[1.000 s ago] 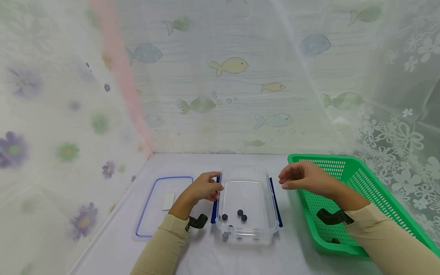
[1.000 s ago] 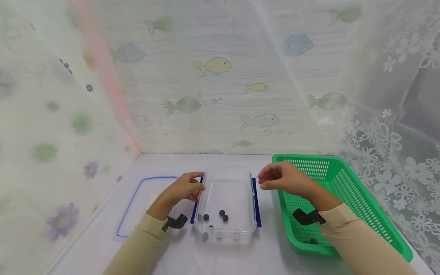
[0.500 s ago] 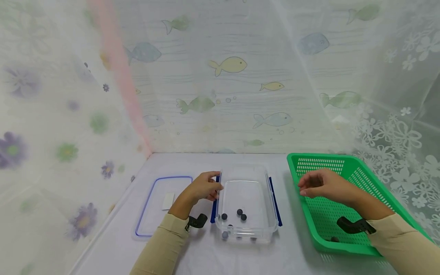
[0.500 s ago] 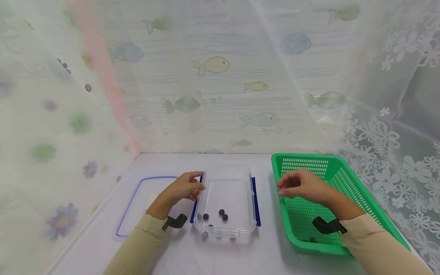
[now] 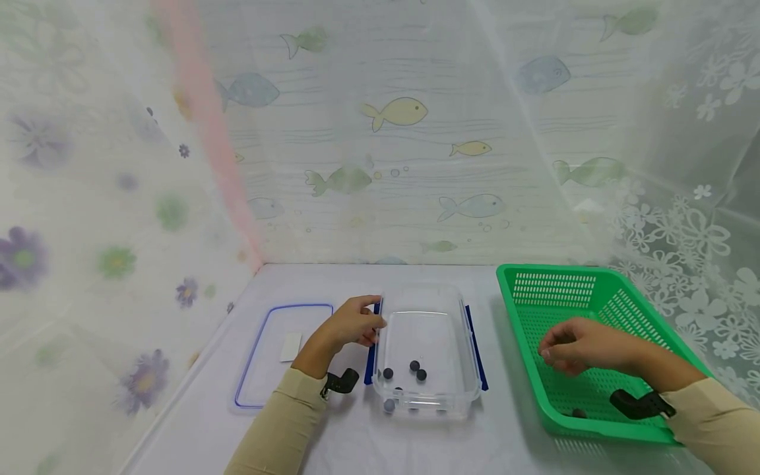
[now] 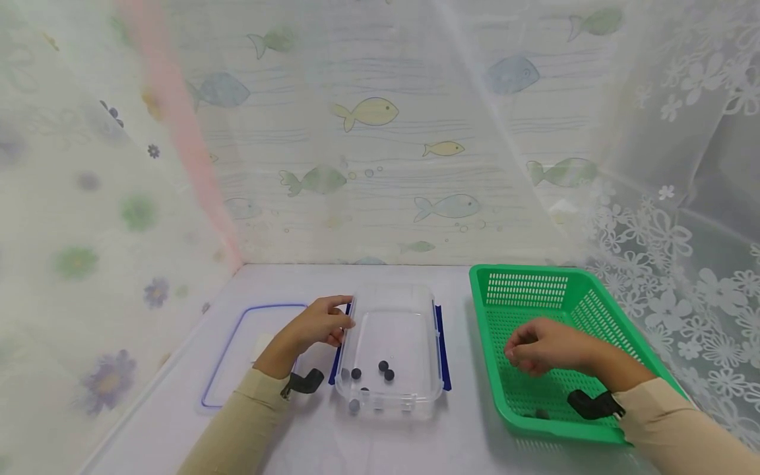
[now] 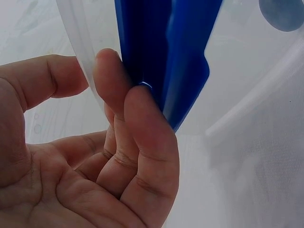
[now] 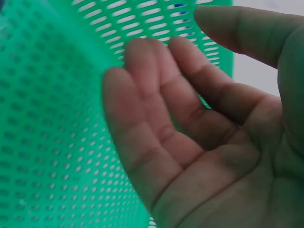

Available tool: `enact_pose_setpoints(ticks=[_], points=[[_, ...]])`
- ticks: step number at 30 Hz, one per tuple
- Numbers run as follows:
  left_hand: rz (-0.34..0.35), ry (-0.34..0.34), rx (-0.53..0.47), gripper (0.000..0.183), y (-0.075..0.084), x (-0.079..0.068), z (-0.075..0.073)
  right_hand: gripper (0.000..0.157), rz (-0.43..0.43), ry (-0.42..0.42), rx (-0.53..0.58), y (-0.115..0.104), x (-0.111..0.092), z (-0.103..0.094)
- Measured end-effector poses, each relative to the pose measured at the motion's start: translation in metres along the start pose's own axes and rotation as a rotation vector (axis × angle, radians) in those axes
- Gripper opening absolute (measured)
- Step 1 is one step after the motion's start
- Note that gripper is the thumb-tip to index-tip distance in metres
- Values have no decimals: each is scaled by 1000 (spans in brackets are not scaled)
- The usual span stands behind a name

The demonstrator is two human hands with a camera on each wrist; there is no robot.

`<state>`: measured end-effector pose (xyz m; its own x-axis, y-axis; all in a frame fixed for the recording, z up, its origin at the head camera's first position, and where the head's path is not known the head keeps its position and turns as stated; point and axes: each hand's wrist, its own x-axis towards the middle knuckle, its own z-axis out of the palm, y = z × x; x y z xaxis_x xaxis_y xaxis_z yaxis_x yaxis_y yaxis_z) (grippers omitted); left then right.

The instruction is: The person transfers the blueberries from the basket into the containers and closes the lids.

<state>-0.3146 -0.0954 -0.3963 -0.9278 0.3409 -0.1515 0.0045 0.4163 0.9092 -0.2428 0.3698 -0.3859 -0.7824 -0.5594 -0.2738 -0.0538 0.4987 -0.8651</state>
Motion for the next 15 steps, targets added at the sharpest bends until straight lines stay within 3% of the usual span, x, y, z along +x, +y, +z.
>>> enact_pose_setpoints(ticks=[9,15], points=[[-13,2,-3,72,-1,2,0,28,140,-79,43,17,-1,9],[-16,5,-3,73,0,2,0,29,178,-137,131,19,-2,14]])
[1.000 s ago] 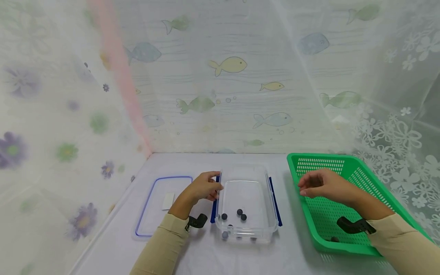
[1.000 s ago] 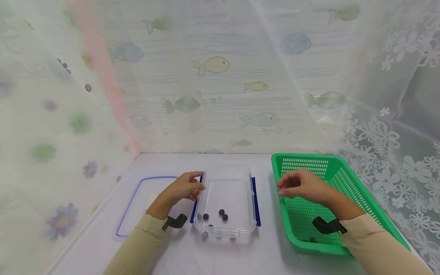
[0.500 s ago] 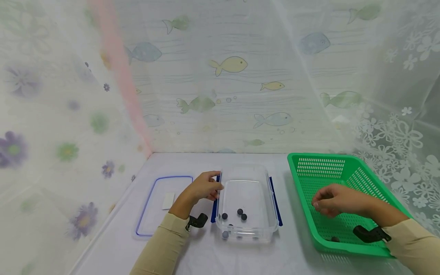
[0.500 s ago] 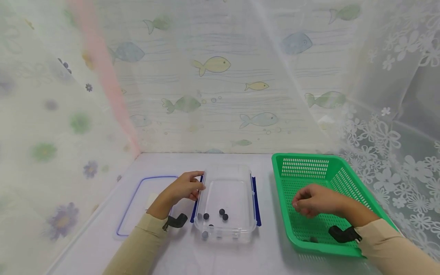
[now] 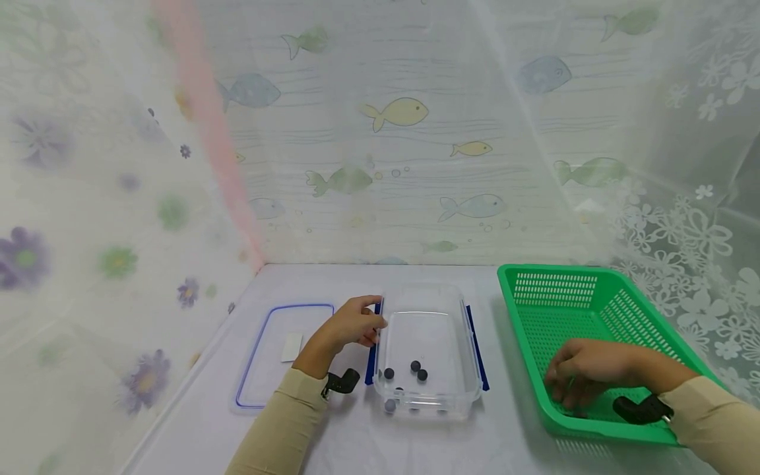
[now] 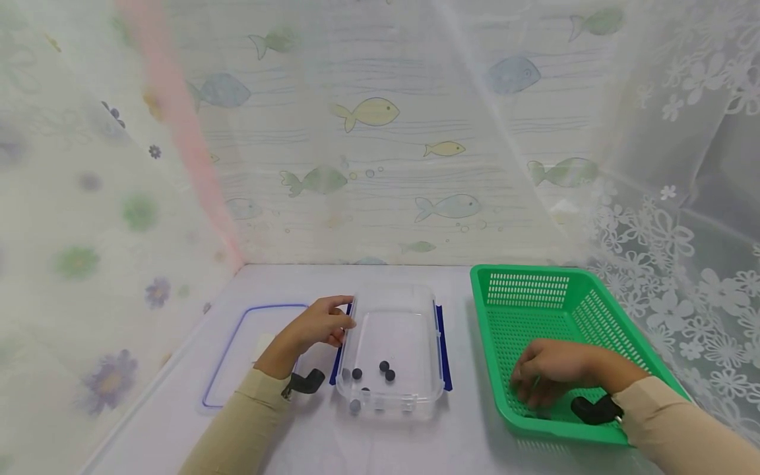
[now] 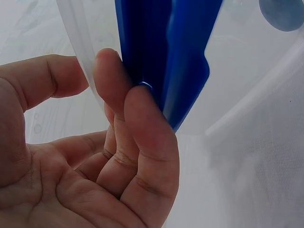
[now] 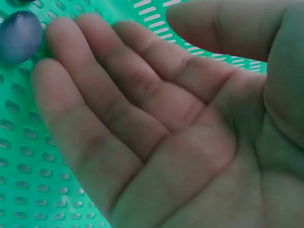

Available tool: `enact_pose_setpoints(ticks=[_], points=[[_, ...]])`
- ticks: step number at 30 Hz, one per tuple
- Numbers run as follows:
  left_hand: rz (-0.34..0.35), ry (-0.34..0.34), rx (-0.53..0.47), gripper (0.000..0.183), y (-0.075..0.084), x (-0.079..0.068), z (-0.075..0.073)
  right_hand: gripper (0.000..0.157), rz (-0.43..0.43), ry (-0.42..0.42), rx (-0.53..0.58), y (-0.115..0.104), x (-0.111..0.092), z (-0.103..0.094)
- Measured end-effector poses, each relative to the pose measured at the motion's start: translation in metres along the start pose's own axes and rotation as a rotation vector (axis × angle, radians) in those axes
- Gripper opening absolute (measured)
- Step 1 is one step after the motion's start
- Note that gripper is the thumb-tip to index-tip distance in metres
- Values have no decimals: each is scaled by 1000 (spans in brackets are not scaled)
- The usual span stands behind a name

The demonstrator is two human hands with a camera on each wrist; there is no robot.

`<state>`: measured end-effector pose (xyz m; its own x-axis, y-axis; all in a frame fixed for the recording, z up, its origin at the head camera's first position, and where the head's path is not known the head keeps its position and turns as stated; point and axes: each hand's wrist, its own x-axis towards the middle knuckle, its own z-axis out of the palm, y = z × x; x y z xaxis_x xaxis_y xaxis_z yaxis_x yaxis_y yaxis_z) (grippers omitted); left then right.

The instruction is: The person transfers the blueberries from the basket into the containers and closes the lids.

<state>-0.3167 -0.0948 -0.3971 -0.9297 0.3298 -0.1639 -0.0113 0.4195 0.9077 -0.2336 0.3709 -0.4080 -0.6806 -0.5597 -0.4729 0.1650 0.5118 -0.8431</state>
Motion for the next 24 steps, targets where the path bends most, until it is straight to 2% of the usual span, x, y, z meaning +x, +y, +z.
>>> enact_pose_setpoints(ticks=[5,10,15,19,24], points=[[6,1,8,74,1,0,0,33,33,-97,68,0,1,2],[8,-1,15,73,0,0,-1,34,119,-92,3,1,2,4],[10,-7,27,73,0,0,-1,31,135,-115,-37,1,2,4],[11,-9,24,73,0,0,-1,24,130,-206,-27,-1,4,5],[7,-2,18,73,-1,0,0,35,125,-319,-13,-3,6,4]])
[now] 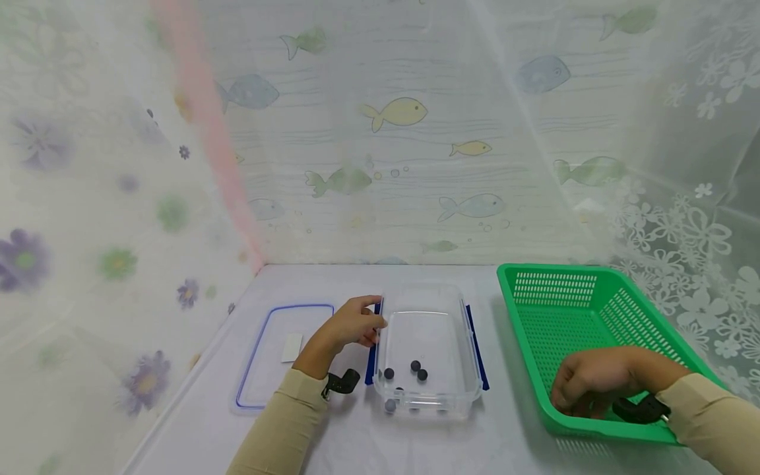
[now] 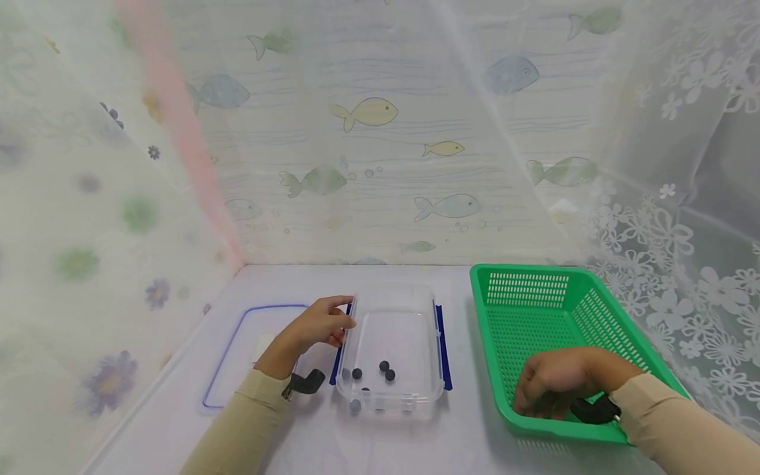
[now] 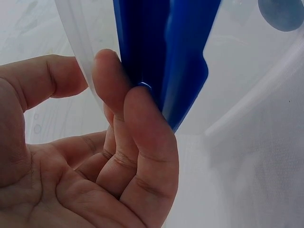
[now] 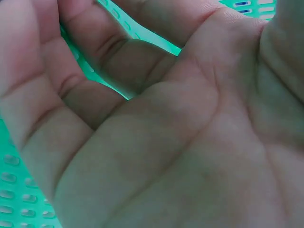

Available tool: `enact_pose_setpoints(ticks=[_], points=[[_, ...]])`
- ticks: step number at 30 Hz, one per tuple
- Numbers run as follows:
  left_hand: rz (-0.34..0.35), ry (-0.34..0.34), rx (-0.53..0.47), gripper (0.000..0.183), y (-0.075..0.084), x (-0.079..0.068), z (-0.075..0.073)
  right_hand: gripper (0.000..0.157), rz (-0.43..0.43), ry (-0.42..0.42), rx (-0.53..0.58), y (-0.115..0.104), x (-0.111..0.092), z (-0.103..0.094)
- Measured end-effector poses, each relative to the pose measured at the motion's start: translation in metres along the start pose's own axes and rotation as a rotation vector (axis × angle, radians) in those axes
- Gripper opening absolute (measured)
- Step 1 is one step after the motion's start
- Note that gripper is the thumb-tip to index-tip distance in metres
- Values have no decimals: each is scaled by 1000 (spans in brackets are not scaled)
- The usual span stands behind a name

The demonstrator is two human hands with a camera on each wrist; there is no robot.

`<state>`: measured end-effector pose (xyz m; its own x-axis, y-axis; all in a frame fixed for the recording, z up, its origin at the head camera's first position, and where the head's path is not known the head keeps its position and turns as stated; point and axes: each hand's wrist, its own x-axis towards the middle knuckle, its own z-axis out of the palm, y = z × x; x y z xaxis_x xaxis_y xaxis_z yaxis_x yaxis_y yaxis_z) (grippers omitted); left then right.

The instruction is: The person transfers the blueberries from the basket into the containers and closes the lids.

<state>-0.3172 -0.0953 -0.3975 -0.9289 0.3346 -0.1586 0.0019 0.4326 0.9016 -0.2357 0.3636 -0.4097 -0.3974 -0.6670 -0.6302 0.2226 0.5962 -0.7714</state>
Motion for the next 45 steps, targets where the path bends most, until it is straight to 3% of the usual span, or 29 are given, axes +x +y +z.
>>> enact_pose_setpoints(ticks=[3,7,10,14,23,31,38,45], points=[[1,2,-4,73,0,0,0,33,-9,-9,-38,0,-1,-1],[3,1,-9,74,0,0,0,10,-19,44,-118,1,-4,-2],[4,0,-10,73,0,0,0,20,-25,82,-147,1,-6,-2],[3,1,-6,73,0,0,1,21,-53,93,-150,2,-8,-1],[7,3,-5,73,2,-1,1,24,-178,42,28,3,-7,-10],[0,-1,-9,74,2,-1,1,27,-231,60,67,5,-10,-13],[6,7,6,73,1,0,0,28,-322,28,113,-1,-19,-18],[8,-11,-27,74,-1,1,0,29,-361,14,160,-9,-26,-20]])
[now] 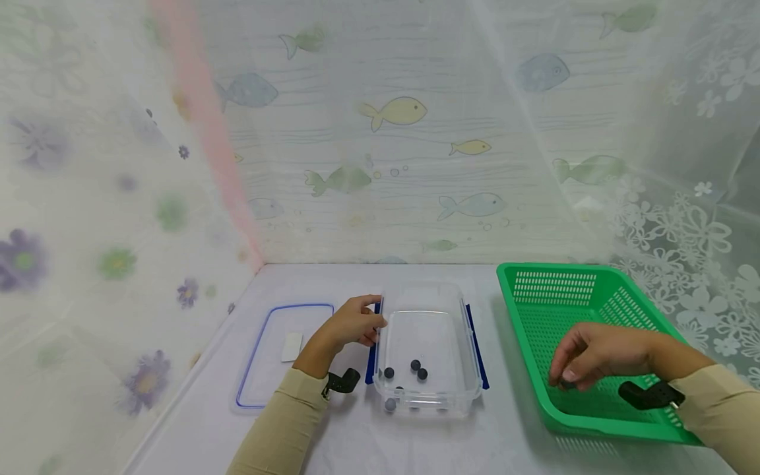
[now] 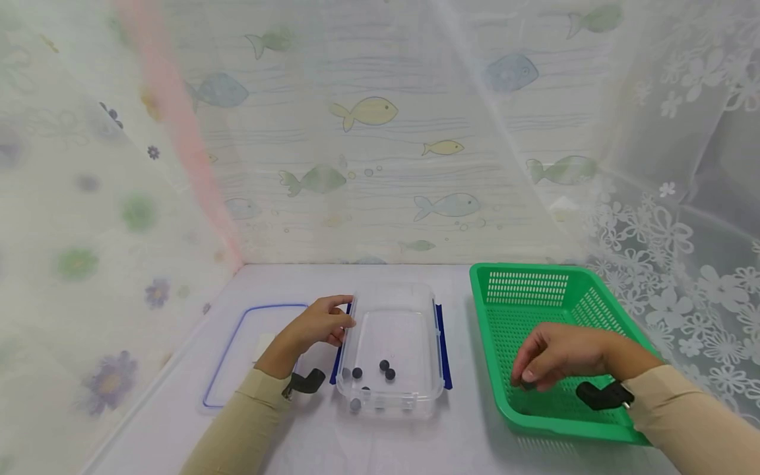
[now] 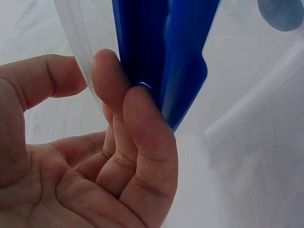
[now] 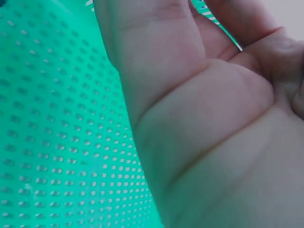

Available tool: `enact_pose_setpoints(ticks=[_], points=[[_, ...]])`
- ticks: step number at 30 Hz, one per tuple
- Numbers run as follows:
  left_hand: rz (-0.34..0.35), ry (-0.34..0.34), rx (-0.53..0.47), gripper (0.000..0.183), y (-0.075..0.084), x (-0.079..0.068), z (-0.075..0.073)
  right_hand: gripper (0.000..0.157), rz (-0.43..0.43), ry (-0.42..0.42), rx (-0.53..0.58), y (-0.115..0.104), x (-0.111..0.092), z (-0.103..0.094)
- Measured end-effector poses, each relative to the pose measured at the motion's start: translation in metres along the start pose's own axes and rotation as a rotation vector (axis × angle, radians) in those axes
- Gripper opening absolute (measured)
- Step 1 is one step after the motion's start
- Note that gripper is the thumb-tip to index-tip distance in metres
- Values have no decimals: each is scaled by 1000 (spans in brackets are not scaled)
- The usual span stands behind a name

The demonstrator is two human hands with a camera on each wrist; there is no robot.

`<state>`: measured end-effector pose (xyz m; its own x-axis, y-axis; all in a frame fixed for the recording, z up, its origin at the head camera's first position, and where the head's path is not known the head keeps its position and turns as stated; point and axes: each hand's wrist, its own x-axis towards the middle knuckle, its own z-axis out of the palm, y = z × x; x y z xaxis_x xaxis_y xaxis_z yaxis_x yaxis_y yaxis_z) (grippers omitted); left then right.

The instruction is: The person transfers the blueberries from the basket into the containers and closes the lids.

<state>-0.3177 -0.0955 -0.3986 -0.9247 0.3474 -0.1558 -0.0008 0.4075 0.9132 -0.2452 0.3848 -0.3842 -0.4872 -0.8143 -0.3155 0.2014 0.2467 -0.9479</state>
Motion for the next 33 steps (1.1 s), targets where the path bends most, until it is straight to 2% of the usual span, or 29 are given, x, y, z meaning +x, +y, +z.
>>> enact_pose_setpoints(ticks=[6,12,19,26,33], points=[[-6,0,6,74,2,-1,0,32,-55,3,-40,-9,0,-2],[-9,-1,13,75,3,-3,0,28,-63,45,-139,-22,-1,-4],[-12,0,12,72,3,-3,0,26,-83,47,-215,-35,3,-3],[-5,-6,5,75,2,-2,-1,27,-135,25,-246,-46,13,-2],[1,-4,7,76,2,-2,0,25,-146,79,-309,-60,30,3]])
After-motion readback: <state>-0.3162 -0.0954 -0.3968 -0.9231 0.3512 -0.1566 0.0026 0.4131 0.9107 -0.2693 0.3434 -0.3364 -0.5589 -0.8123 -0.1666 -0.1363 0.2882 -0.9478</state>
